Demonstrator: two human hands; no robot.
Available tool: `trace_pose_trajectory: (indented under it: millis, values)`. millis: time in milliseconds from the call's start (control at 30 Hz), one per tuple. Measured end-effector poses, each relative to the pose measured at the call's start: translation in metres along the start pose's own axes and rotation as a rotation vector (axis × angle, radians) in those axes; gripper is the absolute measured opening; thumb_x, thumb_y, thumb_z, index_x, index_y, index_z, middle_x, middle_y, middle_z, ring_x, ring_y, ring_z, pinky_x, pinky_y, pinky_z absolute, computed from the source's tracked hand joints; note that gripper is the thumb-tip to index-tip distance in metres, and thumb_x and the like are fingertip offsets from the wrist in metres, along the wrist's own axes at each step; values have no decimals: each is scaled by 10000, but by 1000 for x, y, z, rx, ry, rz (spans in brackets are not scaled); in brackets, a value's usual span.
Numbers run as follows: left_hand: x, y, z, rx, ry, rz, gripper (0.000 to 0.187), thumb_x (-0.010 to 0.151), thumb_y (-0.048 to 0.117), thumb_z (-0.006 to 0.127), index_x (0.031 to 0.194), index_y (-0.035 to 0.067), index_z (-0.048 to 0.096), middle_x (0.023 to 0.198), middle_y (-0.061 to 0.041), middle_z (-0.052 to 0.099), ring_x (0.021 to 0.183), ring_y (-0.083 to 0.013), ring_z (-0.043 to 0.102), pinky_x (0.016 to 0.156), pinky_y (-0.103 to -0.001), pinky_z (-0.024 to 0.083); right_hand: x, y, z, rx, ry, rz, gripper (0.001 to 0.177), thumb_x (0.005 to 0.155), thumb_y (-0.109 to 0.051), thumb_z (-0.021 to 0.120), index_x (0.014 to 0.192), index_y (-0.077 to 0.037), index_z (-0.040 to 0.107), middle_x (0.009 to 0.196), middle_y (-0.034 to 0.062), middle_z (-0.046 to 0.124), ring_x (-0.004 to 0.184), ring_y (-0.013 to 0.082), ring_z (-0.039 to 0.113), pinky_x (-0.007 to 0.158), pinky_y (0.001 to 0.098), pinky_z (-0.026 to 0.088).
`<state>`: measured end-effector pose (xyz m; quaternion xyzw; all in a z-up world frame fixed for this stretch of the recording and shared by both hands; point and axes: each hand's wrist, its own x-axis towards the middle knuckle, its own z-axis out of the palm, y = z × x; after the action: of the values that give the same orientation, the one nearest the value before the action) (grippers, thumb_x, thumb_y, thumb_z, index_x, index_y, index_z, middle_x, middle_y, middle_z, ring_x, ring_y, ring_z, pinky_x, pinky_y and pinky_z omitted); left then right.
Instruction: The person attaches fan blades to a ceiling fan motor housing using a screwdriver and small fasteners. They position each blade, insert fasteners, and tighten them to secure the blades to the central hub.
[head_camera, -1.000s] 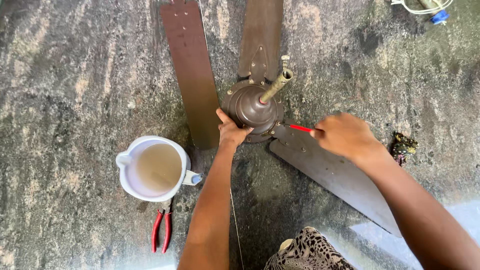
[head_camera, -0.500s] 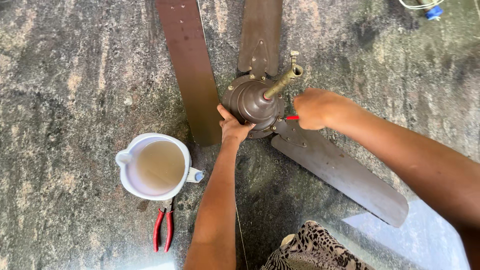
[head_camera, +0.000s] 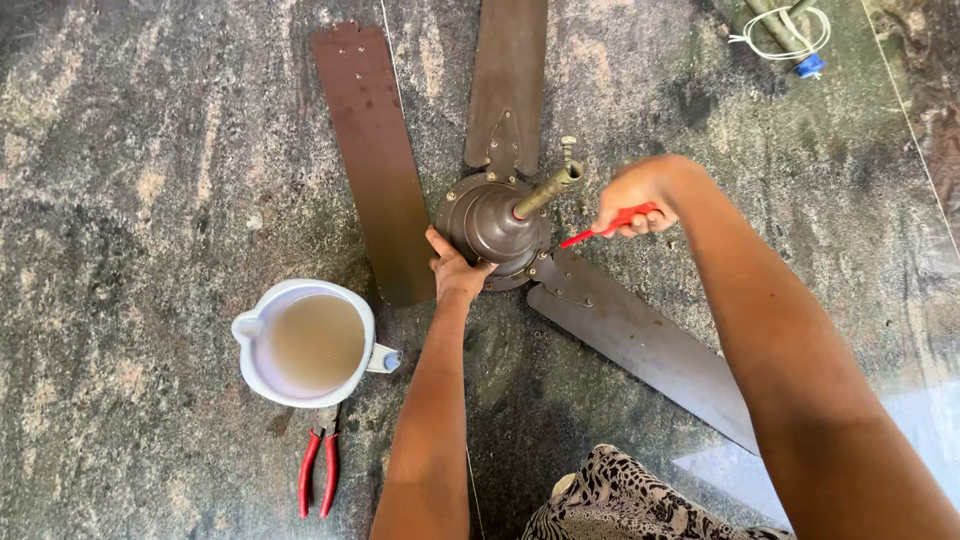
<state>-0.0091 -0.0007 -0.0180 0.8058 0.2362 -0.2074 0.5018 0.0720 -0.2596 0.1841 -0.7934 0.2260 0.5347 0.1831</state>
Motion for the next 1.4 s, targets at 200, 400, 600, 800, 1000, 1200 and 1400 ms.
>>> trace_pose_trajectory:
  millis: [200, 400, 600, 800, 1000, 1200, 1400]
  values:
    - [3, -3, 3, 12, -12, -29, 1398, 718, 310, 943, 1575, 305, -162, 1467, -316, 383, 1288, -447, 545, 1035, -514, 521, -17, 56, 33, 78, 135, -233, 202, 842, -239, 760, 972, -87, 788, 659, 104, 695, 449, 125, 447, 391, 300, 314]
    - [3, 0, 1, 25, -21, -38, 1422, 708, 324, 940, 1582, 280, -180, 1472, -325, 380, 1320, -441, 526, 1056, -502, 516, -41, 59, 79, -686, 575, -288, 239, 932, -353, 623, 1053, -226, 784, 938, 75, 737, 924, 298, 690, 812, 511, 590]
    - [0, 3, -3, 67, -30, -39, 1422, 722, 337, 941, 1575, 287, -196, 1489, -309, 374, 1356, -431, 490, 1094, -499, 481, -61, 39, 88, -814, 654, -411, 178, 988, -276, 629, 1052, -141, 727, 931, 105, 750, 849, 283, 765, 732, 419, 648]
    - [-1, 9, -4, 68, -45, -81, 1434, 726, 333, 934, 1574, 301, -222, 1519, -294, 346, 1359, -418, 495, 1104, -495, 477, -58, 23, 90, -922, 736, -545, 157, 864, -268, 736, 891, -115, 758, 903, 116, 746, 881, 348, 731, 745, 470, 618]
    - [-2, 8, -1, 70, -19, -70, 1445, 727, 318, 934, 1565, 291, -242, 1512, -288, 347, 1362, -416, 487, 1104, -493, 474, -45, 15, 78, -841, 625, -548, 184, 839, -282, 760, 881, -103, 753, 885, 123, 751, 889, 359, 716, 770, 477, 589]
    - [-4, 6, 1, 36, -24, -70, 1407, 736, 326, 929, 1579, 330, -197, 1521, -285, 340, 1359, -416, 495, 1096, -495, 483, -21, 20, 42, -470, 273, -205, 373, 971, -324, 651, 849, 17, 743, 741, 150, 732, 534, 221, 631, 514, 402, 519]
    - [-8, 4, -2, -7, -11, -80, 1425, 720, 317, 921, 1587, 314, -210, 1529, -279, 345, 1353, -409, 506, 1074, -479, 505, 6, 104, 58, 46, 168, -302, 401, 1030, -415, 547, 947, -40, 660, 646, 62, 620, 436, 128, 463, 397, 328, 409]
